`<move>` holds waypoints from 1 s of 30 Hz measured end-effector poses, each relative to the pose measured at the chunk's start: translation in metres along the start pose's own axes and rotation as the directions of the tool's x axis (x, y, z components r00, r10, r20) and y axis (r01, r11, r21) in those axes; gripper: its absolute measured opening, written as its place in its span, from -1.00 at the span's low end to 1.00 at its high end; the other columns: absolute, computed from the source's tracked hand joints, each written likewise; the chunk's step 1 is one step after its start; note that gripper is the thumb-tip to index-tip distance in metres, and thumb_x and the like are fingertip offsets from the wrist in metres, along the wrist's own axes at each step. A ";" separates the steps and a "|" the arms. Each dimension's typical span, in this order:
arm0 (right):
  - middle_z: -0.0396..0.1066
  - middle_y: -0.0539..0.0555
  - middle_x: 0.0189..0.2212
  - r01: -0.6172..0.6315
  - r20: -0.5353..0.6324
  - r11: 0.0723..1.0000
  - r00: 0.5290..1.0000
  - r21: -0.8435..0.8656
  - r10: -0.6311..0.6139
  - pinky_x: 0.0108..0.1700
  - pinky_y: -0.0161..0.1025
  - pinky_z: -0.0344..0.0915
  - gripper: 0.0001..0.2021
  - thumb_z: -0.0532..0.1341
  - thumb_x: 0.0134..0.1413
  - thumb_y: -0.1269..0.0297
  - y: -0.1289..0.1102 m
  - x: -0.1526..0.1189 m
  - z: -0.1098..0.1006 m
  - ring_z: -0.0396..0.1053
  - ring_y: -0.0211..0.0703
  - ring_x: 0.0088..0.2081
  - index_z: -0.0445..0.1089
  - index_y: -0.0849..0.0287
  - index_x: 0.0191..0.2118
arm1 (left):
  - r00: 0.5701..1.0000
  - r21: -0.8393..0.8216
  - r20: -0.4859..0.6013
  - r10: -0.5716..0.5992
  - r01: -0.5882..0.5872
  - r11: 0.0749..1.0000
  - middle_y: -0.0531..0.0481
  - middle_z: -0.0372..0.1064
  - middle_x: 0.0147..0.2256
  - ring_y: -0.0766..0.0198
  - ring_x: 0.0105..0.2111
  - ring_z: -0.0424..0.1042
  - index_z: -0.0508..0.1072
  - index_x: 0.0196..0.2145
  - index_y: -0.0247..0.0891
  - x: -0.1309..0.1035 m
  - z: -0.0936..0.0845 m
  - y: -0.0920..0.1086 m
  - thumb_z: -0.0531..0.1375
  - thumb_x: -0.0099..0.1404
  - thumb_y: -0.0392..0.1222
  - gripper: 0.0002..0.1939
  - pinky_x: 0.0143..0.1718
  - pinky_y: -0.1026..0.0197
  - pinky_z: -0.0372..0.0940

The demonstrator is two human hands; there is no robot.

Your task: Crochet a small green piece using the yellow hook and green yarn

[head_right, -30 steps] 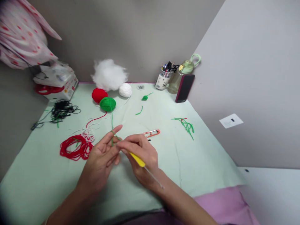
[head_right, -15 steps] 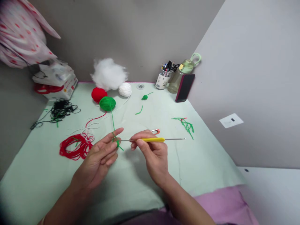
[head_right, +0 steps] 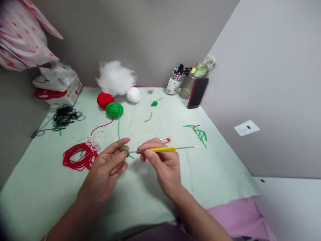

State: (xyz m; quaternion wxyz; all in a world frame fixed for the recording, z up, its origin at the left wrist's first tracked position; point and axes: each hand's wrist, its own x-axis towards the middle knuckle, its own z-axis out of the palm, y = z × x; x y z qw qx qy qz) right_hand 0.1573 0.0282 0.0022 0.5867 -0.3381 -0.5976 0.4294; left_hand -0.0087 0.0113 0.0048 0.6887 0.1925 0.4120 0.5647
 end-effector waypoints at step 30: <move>0.63 0.13 -0.21 0.291 0.247 0.884 0.946 -0.365 -0.209 -0.11 -0.10 0.56 -0.78 0.12 0.45 0.41 -0.007 -0.003 -0.001 0.59 -0.07 -0.17 0.52 0.09 -0.03 | 0.959 0.460 -0.077 0.271 -0.207 0.864 0.06 0.45 -0.35 0.33 -0.40 0.34 0.71 -0.15 -0.13 -0.005 0.000 0.001 0.45 0.16 -0.24 -0.74 -0.24 0.28 0.33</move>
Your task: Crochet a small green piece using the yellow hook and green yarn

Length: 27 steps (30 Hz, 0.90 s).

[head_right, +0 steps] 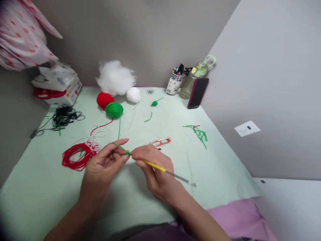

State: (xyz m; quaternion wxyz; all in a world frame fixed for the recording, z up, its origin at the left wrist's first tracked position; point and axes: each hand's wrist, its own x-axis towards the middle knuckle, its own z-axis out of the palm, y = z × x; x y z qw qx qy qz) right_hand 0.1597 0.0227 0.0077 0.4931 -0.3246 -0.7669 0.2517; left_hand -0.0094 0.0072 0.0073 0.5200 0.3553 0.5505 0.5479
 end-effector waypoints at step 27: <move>0.58 0.03 -0.32 -0.222 -0.122 0.898 0.950 0.379 0.286 -0.22 -0.13 0.49 -0.82 0.23 0.42 0.30 0.003 0.002 0.008 0.50 -0.14 -0.32 0.62 -0.01 -0.12 | 0.956 -0.385 0.206 -0.207 0.274 0.882 0.09 0.45 -0.35 0.37 -0.35 0.43 0.70 -0.05 -0.12 0.003 -0.002 -0.002 0.49 0.15 -0.25 -0.62 -0.24 0.32 0.38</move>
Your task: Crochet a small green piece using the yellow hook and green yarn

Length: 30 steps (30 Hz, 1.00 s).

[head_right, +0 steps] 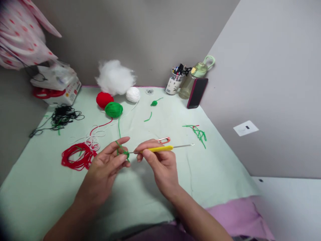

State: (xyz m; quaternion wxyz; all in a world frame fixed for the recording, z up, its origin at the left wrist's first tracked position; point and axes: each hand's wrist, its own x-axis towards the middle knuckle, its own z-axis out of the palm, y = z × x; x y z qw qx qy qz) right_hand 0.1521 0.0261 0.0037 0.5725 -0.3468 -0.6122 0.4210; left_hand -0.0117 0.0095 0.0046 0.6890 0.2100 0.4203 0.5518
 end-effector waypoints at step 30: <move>0.64 0.07 -0.26 -0.202 0.056 0.946 0.979 0.254 0.194 -0.23 -0.25 0.51 -0.80 0.22 0.44 0.18 0.004 0.003 -0.005 0.54 -0.23 -0.35 0.59 0.09 -0.15 | 0.998 0.173 0.035 0.057 -0.062 0.983 0.11 0.43 -0.37 0.45 -0.43 0.30 0.70 -0.07 -0.02 0.002 -0.005 -0.003 0.47 0.21 -0.17 -0.69 -0.42 0.44 0.19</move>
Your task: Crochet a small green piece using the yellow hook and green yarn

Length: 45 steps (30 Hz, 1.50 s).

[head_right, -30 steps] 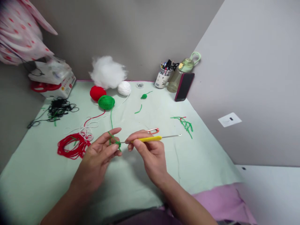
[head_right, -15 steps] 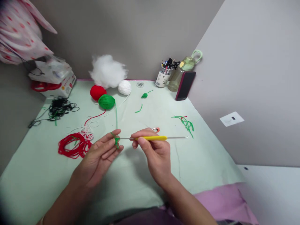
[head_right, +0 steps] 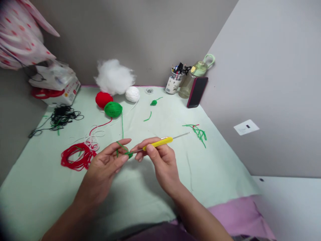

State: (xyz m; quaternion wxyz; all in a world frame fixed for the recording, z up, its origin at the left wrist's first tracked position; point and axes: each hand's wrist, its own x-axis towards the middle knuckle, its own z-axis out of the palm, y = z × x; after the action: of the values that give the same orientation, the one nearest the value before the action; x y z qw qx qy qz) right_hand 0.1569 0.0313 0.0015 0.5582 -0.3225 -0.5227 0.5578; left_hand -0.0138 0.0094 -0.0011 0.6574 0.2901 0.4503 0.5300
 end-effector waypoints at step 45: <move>0.62 0.13 -0.19 0.357 0.100 0.784 0.928 -0.508 -0.358 -0.16 -0.12 0.52 -0.75 0.23 0.38 0.45 0.001 -0.011 0.000 0.55 -0.09 -0.21 0.61 0.04 0.01 | 0.968 -0.340 0.068 -0.243 0.252 0.906 0.34 0.00 -0.69 0.56 -0.66 -0.11 0.71 -0.10 -0.25 0.001 0.006 0.003 0.51 0.15 -0.18 -0.66 -0.14 0.30 0.42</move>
State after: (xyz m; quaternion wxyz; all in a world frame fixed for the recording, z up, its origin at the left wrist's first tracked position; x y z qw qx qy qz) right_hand 0.1587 0.0212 -0.0017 0.5467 -0.3561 -0.7041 0.2803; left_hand -0.0098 0.0118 0.0033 0.7655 0.1168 0.3750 0.5097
